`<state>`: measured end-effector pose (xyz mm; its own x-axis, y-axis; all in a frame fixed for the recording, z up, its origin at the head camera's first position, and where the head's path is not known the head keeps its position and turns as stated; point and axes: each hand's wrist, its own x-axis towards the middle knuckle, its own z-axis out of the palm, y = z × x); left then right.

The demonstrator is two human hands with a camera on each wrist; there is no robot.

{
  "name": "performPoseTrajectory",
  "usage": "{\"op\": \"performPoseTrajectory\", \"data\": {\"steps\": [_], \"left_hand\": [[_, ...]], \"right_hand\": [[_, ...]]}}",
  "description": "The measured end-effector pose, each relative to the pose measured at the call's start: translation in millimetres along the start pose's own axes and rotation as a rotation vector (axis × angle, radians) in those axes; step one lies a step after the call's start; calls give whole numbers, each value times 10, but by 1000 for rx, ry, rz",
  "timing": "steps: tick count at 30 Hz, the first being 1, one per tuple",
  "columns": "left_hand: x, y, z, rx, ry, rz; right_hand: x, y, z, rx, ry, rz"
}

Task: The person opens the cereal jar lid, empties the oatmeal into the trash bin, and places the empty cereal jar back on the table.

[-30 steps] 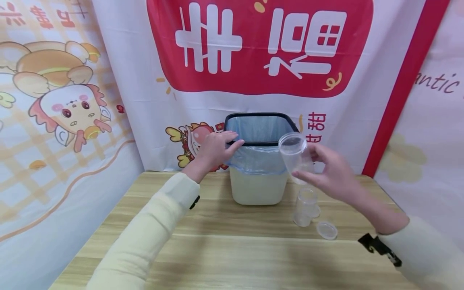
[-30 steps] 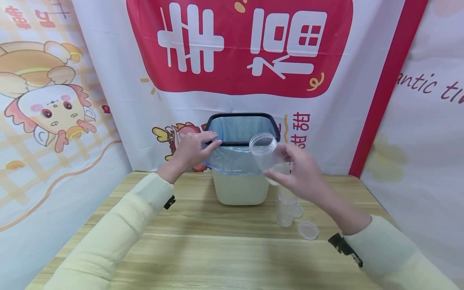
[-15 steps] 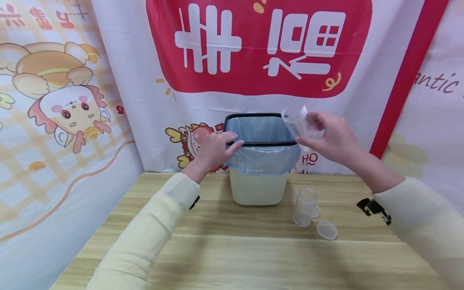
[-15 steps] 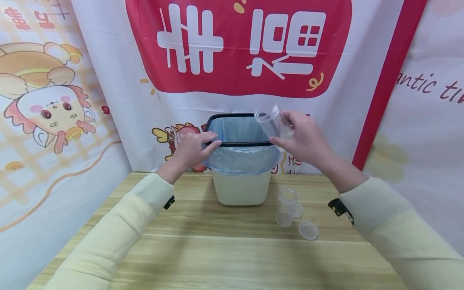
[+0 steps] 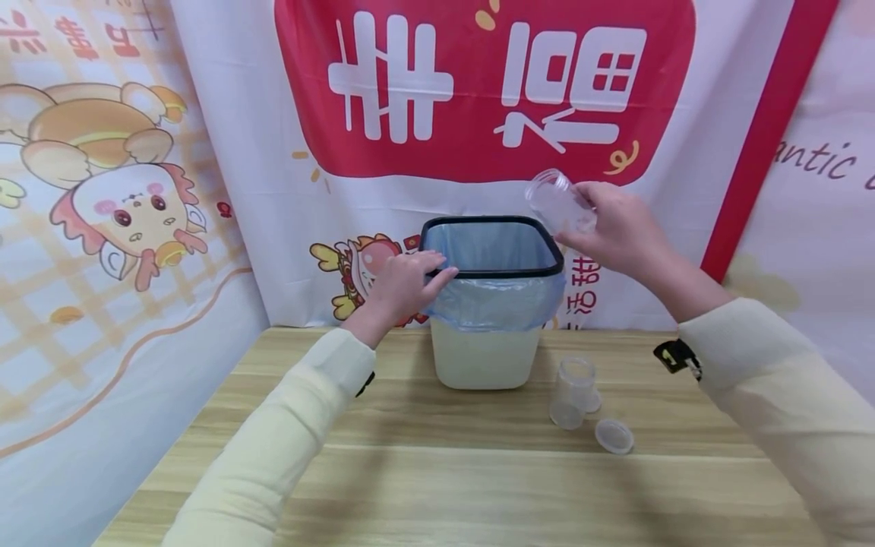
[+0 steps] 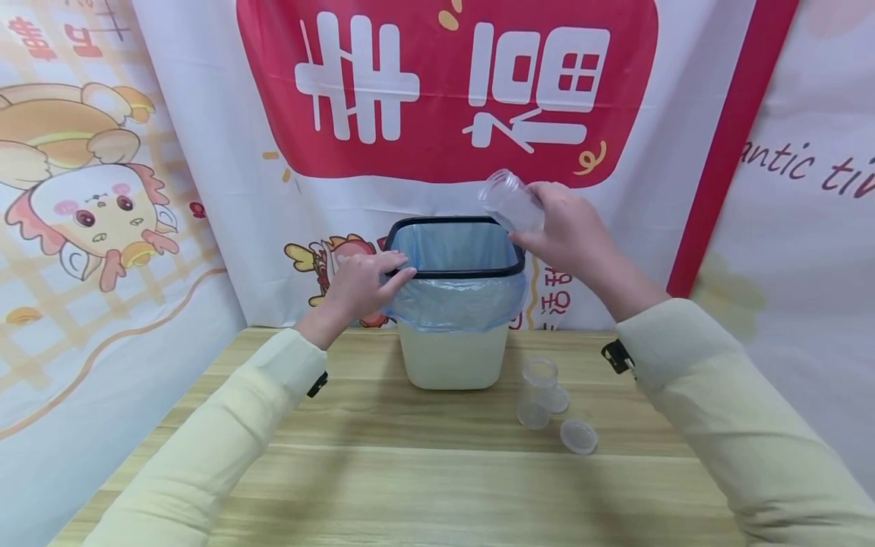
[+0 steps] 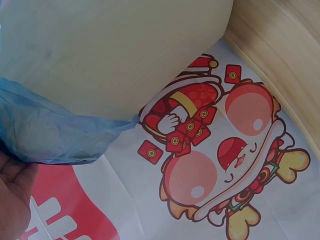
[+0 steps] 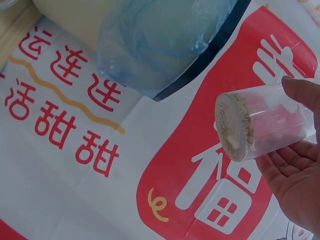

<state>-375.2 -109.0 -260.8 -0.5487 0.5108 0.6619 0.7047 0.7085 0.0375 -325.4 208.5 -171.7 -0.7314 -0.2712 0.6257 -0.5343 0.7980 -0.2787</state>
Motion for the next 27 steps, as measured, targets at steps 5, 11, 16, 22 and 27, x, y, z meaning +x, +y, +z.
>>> {"op": "performPoseTrajectory", "data": {"steps": [5,11,16,22,27], "left_hand": [[7,-7,8,2,2,4],[11,-12,5,4,-7,-1],[6,-11,-5,-7,-21,-24],[14,-8,-7,2,-24,-28],[14,-5,-3,3,-32,-33]], "right_hand": [[131,24,12,-47,-29,-14],[273,30,70,-145,-94,3],[368,39,177,-246,-135,-51],[444,32,275,-371,-162,-149],[474,20,321,-474,-173,-243]]}}
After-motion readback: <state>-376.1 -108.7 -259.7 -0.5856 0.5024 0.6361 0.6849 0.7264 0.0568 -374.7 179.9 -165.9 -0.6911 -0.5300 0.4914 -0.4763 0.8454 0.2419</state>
